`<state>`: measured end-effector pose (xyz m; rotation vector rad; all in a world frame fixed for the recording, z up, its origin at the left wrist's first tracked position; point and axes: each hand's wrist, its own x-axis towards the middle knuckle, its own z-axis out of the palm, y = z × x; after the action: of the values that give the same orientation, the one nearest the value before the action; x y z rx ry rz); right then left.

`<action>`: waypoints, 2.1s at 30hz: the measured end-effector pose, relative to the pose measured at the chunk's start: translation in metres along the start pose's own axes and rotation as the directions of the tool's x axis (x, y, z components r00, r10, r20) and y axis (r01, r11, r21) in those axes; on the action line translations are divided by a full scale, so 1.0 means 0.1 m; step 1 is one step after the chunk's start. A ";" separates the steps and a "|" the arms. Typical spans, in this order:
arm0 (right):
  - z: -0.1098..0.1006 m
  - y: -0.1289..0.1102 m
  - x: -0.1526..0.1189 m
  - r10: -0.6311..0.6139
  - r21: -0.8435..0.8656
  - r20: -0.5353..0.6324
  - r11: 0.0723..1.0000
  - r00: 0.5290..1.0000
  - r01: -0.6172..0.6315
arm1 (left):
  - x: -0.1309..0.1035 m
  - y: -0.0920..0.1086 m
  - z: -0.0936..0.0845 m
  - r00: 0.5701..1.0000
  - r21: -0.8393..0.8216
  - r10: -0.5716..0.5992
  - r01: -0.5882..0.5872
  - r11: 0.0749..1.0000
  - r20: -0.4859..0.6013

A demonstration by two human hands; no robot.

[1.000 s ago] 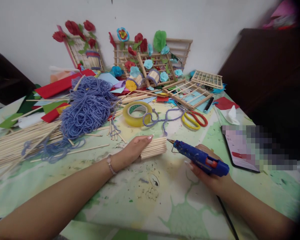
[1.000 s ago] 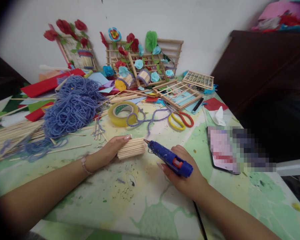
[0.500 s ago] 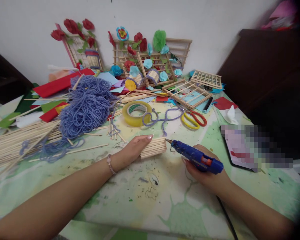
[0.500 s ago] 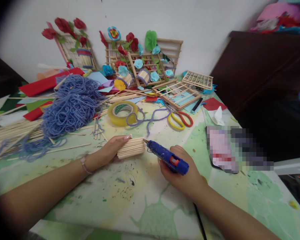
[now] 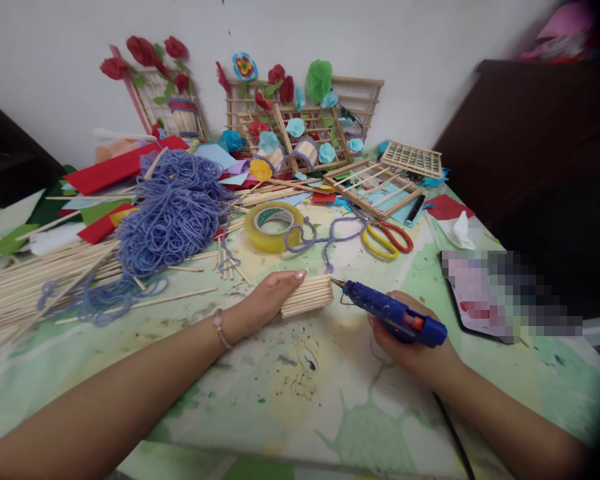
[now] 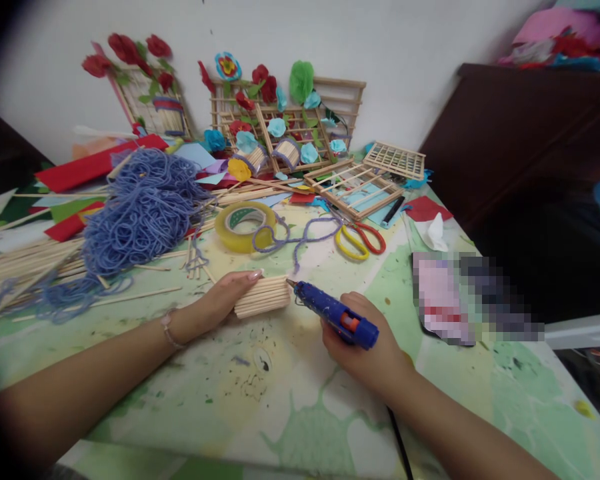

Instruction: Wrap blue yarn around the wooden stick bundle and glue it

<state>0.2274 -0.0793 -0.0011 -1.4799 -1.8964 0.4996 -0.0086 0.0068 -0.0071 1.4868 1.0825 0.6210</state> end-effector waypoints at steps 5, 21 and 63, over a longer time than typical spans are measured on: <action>0.01 0.04 -0.01 0.025 0.046 0.014 0.999 1.000 -0.025 | 0.00 0.00 0.00 1.000 -0.014 -0.013 0.013 1.000 0.018; 0.00 0.03 0.03 -0.080 0.088 -0.012 0.993 0.997 0.081 | -0.01 0.00 0.00 1.000 -0.008 -0.004 0.005 1.000 0.016; 0.03 -0.01 0.01 -0.054 -0.090 -0.075 0.995 0.996 0.047 | -0.01 0.00 0.00 1.000 0.021 0.003 -0.003 1.000 -0.012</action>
<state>0.2249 -0.0785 -0.0021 -1.4814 -1.9107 0.3343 -0.0088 0.0059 -0.0067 1.5049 1.0992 0.6229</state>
